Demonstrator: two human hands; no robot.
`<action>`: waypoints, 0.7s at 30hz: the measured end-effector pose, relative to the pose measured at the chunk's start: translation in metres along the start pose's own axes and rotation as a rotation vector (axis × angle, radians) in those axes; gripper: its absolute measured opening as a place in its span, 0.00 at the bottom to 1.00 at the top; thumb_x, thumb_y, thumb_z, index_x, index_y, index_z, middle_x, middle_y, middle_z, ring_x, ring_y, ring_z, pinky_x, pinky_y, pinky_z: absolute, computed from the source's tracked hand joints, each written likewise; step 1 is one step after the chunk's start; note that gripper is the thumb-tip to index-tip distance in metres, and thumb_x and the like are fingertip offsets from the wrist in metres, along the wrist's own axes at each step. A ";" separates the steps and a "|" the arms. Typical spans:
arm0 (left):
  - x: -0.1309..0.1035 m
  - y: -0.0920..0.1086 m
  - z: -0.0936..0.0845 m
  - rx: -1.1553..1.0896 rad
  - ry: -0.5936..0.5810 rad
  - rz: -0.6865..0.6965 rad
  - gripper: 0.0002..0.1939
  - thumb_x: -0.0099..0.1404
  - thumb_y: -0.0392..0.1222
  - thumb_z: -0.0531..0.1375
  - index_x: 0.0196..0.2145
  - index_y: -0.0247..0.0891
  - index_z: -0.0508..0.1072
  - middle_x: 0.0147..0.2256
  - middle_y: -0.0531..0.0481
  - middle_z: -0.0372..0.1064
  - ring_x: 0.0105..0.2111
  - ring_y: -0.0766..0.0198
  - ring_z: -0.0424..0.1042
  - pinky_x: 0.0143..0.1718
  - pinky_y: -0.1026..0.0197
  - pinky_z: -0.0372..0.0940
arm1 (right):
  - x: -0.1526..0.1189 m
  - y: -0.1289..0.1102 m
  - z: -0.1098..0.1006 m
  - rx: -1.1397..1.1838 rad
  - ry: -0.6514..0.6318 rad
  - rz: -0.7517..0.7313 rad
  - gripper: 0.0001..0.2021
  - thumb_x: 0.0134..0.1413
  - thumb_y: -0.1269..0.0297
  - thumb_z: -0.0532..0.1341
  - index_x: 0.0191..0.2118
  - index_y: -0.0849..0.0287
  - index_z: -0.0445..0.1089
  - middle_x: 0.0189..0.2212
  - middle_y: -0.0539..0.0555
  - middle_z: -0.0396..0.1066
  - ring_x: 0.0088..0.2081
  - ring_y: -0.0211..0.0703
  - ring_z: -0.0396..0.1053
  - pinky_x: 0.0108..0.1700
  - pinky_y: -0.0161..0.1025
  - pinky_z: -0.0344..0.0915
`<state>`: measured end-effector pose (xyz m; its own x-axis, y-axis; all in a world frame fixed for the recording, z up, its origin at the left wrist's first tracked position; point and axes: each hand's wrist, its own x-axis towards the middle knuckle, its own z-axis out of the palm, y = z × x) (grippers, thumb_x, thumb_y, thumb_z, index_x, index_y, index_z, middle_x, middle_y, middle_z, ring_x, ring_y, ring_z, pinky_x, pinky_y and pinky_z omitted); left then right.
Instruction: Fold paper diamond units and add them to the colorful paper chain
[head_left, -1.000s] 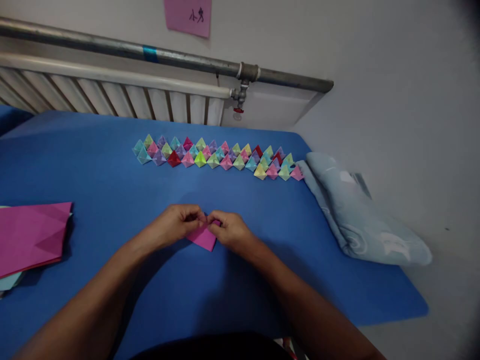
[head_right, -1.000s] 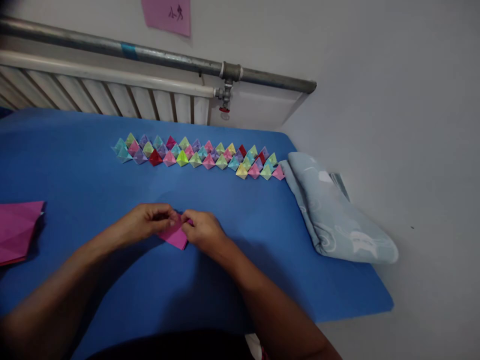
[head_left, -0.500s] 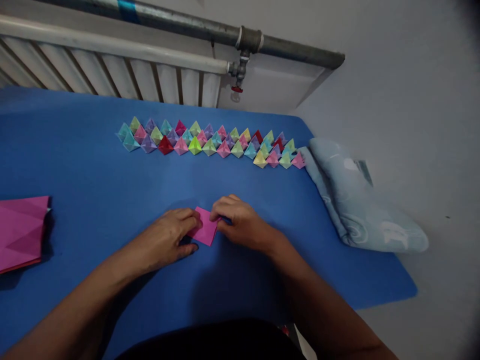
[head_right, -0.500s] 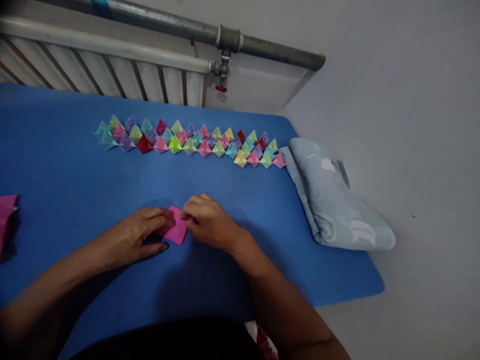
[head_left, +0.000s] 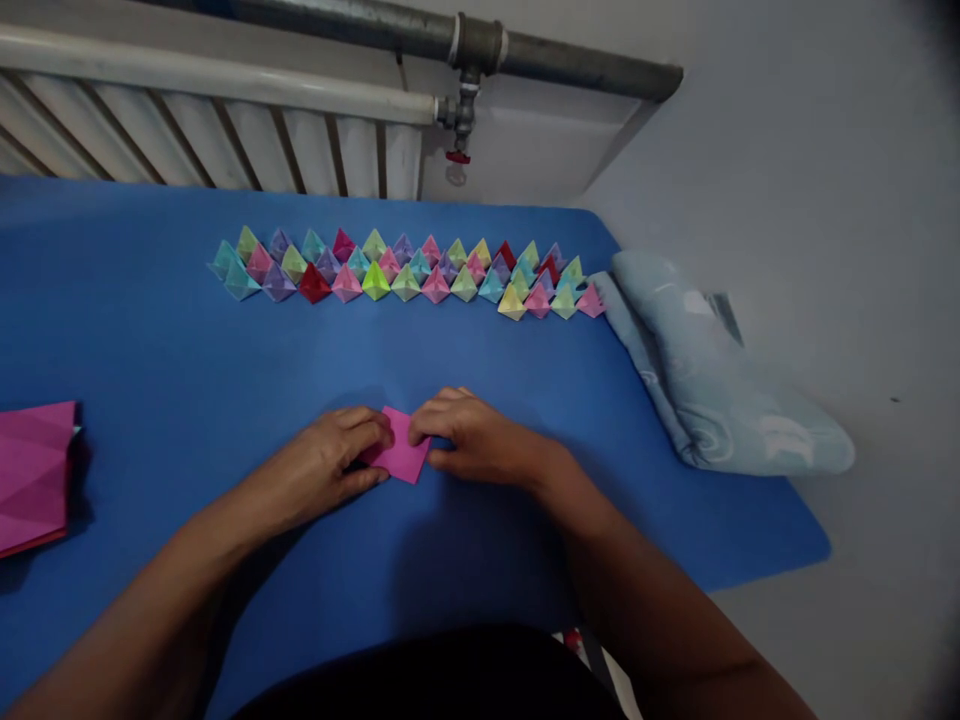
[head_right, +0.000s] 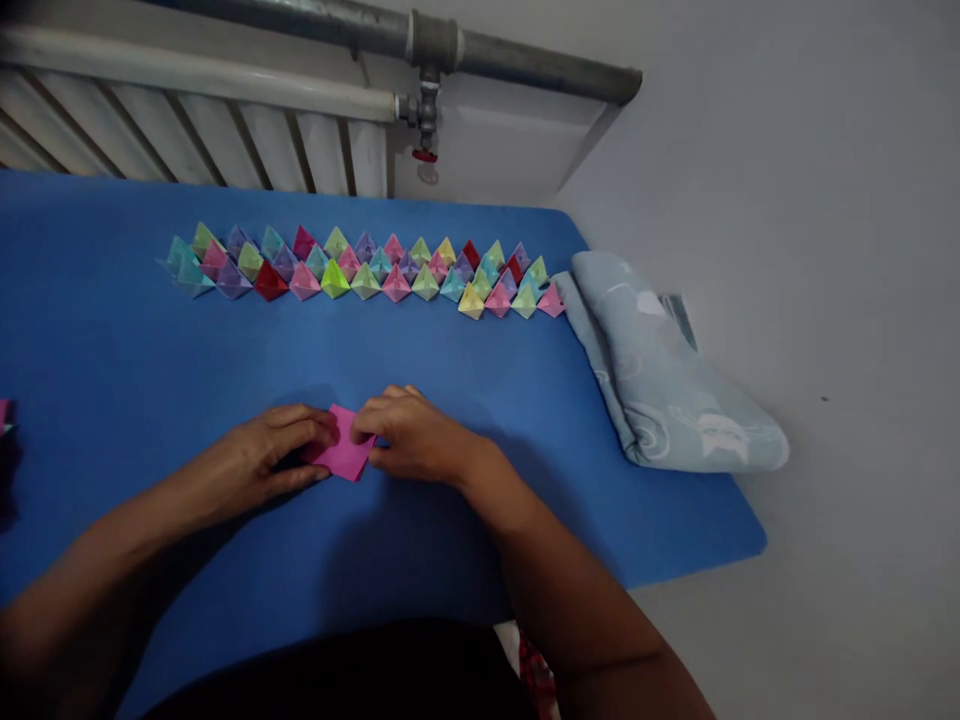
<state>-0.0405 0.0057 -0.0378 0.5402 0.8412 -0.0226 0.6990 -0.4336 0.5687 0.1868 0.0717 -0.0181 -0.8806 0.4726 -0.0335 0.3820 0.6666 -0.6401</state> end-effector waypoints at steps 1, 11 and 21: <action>0.000 0.000 -0.001 -0.003 -0.001 0.001 0.07 0.66 0.41 0.57 0.41 0.39 0.70 0.45 0.46 0.69 0.45 0.59 0.69 0.47 0.56 0.65 | 0.000 0.001 0.000 0.009 0.000 -0.009 0.09 0.52 0.77 0.59 0.37 0.57 0.71 0.38 0.49 0.73 0.42 0.40 0.65 0.50 0.40 0.54; -0.001 -0.002 -0.008 0.043 0.020 0.130 0.11 0.71 0.44 0.52 0.42 0.37 0.71 0.43 0.46 0.72 0.42 0.62 0.73 0.45 0.60 0.68 | 0.002 0.008 -0.002 0.045 -0.014 -0.072 0.08 0.53 0.75 0.61 0.38 0.57 0.72 0.39 0.50 0.73 0.42 0.39 0.66 0.52 0.41 0.55; -0.005 0.007 -0.001 0.207 0.130 0.158 0.15 0.70 0.39 0.49 0.35 0.35 0.74 0.35 0.43 0.74 0.32 0.59 0.74 0.35 0.56 0.71 | 0.001 0.006 -0.002 0.016 -0.037 -0.030 0.08 0.53 0.73 0.63 0.39 0.56 0.73 0.40 0.50 0.71 0.43 0.41 0.63 0.51 0.42 0.53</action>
<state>-0.0387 -0.0009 -0.0325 0.5947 0.7866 0.1662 0.6990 -0.6080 0.3764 0.1887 0.0779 -0.0205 -0.9015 0.4306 -0.0425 0.3511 0.6705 -0.6536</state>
